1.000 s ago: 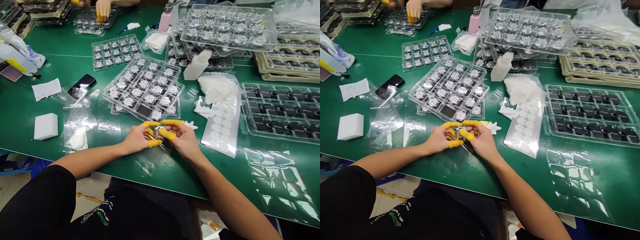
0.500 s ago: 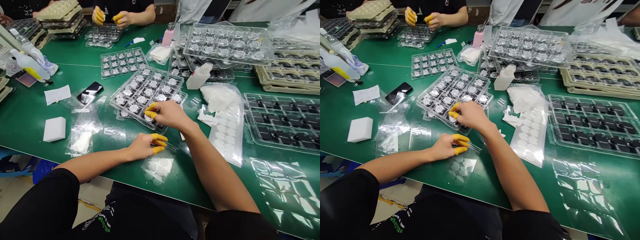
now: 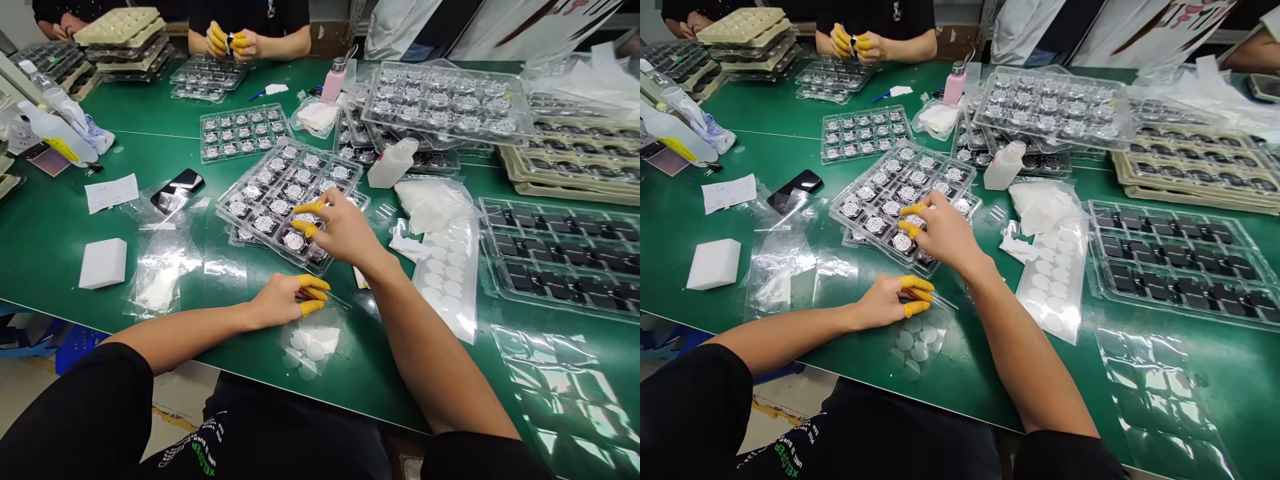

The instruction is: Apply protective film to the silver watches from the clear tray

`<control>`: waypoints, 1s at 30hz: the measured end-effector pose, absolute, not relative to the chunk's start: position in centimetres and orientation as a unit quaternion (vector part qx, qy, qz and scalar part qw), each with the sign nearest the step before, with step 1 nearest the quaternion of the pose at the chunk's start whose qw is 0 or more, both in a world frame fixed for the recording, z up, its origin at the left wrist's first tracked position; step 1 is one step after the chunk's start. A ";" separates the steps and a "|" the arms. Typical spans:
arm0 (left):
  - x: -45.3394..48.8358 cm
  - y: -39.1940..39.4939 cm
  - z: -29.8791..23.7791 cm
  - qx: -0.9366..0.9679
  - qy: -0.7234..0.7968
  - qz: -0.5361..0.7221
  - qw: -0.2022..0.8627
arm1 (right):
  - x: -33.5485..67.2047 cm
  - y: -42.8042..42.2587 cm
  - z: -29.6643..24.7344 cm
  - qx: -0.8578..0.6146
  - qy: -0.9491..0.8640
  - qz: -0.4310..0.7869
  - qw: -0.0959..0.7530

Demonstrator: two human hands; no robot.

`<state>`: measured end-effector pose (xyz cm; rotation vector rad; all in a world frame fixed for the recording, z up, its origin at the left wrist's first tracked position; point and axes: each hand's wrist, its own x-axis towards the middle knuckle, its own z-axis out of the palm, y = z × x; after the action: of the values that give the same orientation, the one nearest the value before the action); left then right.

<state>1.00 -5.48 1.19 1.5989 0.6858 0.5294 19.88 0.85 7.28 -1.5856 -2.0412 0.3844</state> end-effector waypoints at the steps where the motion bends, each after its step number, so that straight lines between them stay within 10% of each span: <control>1: 1.0 -5.5 1.2 0.692 0.300 0.230 0.615 | 20.3 1.0 7.3 -0.606 -0.739 0.119 0.267; 10: 1.1 -5.5 1.2 0.678 0.315 0.219 0.627 | 20.7 1.1 5.9 -0.653 -0.744 0.049 0.131; 30: 0.9 -5.6 1.3 0.711 0.315 0.223 0.588 | 20.5 0.9 7.1 -0.547 -0.829 0.058 0.105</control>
<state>0.92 -5.58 1.28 1.6575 0.7340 0.5190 20.54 0.87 7.09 -1.6118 -2.4430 0.1711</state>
